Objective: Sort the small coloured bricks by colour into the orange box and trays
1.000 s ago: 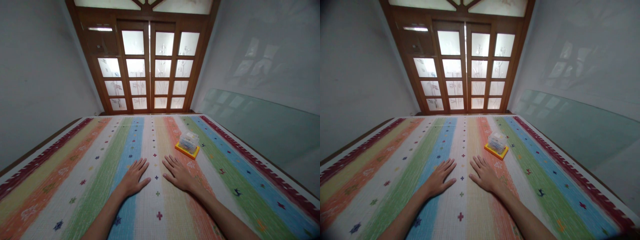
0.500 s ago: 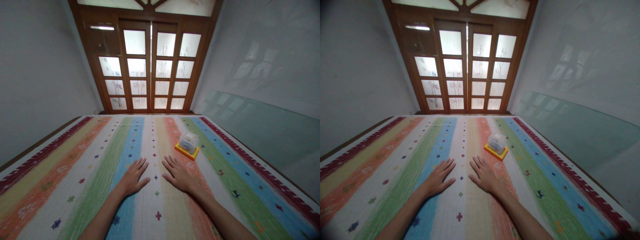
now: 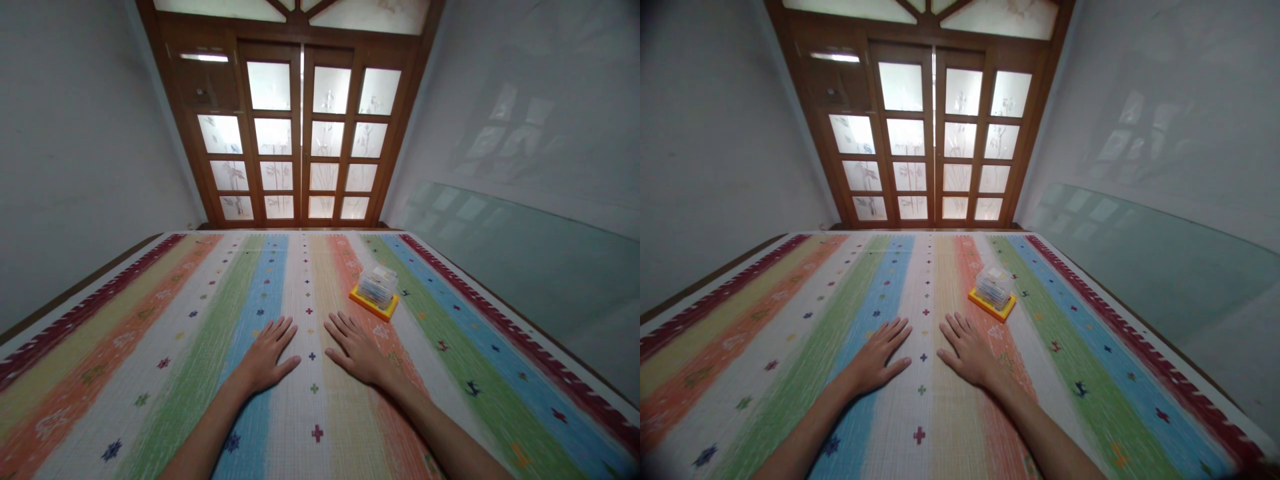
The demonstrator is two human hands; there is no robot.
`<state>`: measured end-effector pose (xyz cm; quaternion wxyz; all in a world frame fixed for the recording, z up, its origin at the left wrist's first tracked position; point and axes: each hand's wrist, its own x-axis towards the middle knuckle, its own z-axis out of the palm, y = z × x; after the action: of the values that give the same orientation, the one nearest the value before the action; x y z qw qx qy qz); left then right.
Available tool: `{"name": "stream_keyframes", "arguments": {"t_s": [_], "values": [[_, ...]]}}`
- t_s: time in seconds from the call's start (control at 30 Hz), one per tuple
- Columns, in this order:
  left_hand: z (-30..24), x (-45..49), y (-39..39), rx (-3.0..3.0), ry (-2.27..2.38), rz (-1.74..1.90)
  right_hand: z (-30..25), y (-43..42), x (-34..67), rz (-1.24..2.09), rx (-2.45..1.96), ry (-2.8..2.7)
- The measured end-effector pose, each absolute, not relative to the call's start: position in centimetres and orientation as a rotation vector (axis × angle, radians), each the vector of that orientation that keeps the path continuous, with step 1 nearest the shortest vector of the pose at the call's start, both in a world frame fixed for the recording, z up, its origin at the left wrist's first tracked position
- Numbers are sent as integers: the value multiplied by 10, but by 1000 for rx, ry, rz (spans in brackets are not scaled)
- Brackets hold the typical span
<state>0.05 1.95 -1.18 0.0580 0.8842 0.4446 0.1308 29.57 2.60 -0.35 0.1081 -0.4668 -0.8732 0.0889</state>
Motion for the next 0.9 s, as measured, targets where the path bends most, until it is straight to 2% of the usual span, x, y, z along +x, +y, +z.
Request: {"name": "stream_keyframes", "arguments": {"t_s": [0.9], "values": [[-11,1,20,2677,1349,380,0,26,296,280,-1380,-2582]]}}
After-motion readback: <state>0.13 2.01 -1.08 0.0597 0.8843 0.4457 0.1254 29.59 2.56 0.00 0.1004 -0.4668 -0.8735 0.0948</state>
